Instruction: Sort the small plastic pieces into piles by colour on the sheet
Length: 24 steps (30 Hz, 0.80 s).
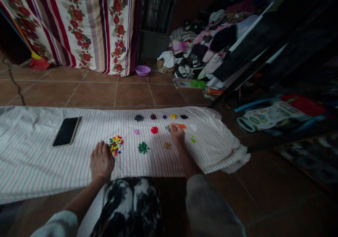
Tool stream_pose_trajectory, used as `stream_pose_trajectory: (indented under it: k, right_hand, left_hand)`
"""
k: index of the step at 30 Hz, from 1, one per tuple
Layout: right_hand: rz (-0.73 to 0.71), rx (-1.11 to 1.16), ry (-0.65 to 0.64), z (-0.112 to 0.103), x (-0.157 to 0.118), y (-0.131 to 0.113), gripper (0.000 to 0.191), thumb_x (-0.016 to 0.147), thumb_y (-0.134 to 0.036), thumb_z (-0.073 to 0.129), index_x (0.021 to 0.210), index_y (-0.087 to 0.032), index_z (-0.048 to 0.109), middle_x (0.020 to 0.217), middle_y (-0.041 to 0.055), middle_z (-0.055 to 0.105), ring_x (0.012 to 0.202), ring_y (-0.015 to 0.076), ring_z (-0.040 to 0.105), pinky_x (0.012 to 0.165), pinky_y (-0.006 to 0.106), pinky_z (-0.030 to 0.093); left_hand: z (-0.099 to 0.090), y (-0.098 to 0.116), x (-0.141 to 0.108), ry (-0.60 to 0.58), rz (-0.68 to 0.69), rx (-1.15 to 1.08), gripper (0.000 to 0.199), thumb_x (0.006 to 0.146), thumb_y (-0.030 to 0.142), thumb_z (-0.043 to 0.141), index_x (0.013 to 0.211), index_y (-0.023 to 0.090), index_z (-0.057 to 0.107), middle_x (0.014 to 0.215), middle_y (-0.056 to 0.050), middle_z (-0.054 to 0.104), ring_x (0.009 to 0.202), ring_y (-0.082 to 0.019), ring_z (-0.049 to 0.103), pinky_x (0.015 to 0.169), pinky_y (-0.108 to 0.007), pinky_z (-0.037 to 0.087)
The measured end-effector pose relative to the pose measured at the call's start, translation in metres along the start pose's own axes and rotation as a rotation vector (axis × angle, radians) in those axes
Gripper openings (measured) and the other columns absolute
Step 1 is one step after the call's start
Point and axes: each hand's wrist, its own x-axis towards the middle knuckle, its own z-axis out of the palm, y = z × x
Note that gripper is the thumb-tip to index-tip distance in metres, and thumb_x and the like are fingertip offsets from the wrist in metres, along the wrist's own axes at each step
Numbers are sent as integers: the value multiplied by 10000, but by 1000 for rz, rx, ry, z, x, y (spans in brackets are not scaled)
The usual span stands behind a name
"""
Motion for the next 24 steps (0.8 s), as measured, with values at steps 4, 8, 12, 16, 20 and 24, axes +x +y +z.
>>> stream_pose_trajectory:
  k: [4,8,12,16,20,24]
  right_hand:
    - [6,-43,21,-4,15,12,301,741,-378,537,899,-177,696,830,69,722,755,189,655,758,313,530]
    - [31,-66,23,-7,27,22,324,736,-368,525,924,-170,700,803,64,713,744,189,651,752,306,525]
    - [55,-119,25,-11,39,29,347,732,-379,513,928,-167,707,786,58,708,725,188,646,733,293,510]
    - [61,-190,33,-16,52,32,345,729,-380,502,912,-180,715,771,48,711,715,190,636,718,285,495]
    - [46,-238,72,-16,65,32,309,733,-335,493,882,-195,725,793,54,720,747,200,639,727,289,490]
    - [50,-306,83,-15,78,33,280,731,-293,510,877,-208,734,818,56,726,771,208,635,741,308,489]
  left_hand:
    - [1,-1,0,-3,8,10,361,909,235,373,1195,113,557,1347,-204,557,1330,-326,442,1043,-495,391]
    - [1,-1,-1,0,12,14,366,900,235,382,1209,131,551,1348,-190,560,1333,-315,441,1046,-489,385]
    - [2,-1,-2,-2,21,33,370,907,246,367,1202,116,548,1348,-205,558,1332,-327,438,1039,-489,385]
    - [3,-2,-2,0,32,53,371,908,241,368,1204,101,541,1347,-210,560,1335,-326,439,1037,-481,386]
    - [3,-2,-1,6,55,86,372,907,236,366,1197,83,542,1343,-218,563,1324,-336,450,1028,-480,391]
    - [4,-4,-2,-5,57,94,370,902,233,375,1202,92,539,1354,-213,555,1331,-333,444,1032,-477,384]
